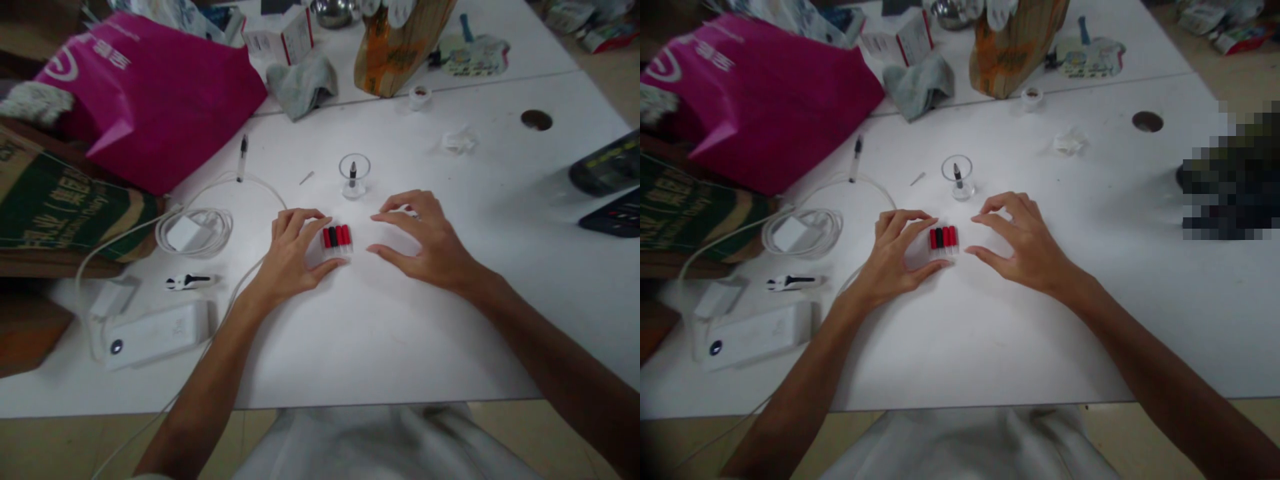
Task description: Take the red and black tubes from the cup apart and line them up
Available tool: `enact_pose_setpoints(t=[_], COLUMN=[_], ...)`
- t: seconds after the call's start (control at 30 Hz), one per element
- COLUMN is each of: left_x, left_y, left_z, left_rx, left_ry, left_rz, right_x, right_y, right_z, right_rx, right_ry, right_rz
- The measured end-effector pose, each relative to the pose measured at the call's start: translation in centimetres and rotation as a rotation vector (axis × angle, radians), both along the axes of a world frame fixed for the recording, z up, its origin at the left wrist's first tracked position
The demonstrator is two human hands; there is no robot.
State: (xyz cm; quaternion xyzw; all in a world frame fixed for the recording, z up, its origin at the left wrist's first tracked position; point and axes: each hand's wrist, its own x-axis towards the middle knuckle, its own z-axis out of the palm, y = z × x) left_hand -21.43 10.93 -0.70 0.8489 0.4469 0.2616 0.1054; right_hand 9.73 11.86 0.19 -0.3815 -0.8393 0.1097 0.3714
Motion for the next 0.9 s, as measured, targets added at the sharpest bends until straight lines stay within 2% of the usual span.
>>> enact_pose_setpoints(t=[0.1,0.23,0.4,0.9], left_x=[-0.7,-1.2,-1.6,-1.4], left_y=[0.3,0.5,0.6,0.6], left_z=[0.2,0.7,1.1,0.6], left_rx=[-0.012,-0.02,-0.047,-0.022], left_ry=[0.013,0.019,0.037,0.033], left_rz=[-0.033,-0.06,-0.044,-0.043], right_x=[-1.2,-1.8,-2.3,-2.6], right_y=[0.1,0.6,1.0,1.5], right_z=[-0.8,-1.4,-1.6,-1.9], right_rx=[-0.053,-0.064,-0.062,-0.059], right_ry=[-0.143,-0.226,-0.247,-0.26], right_rz=[0.041,0.048,0.087,0.09])
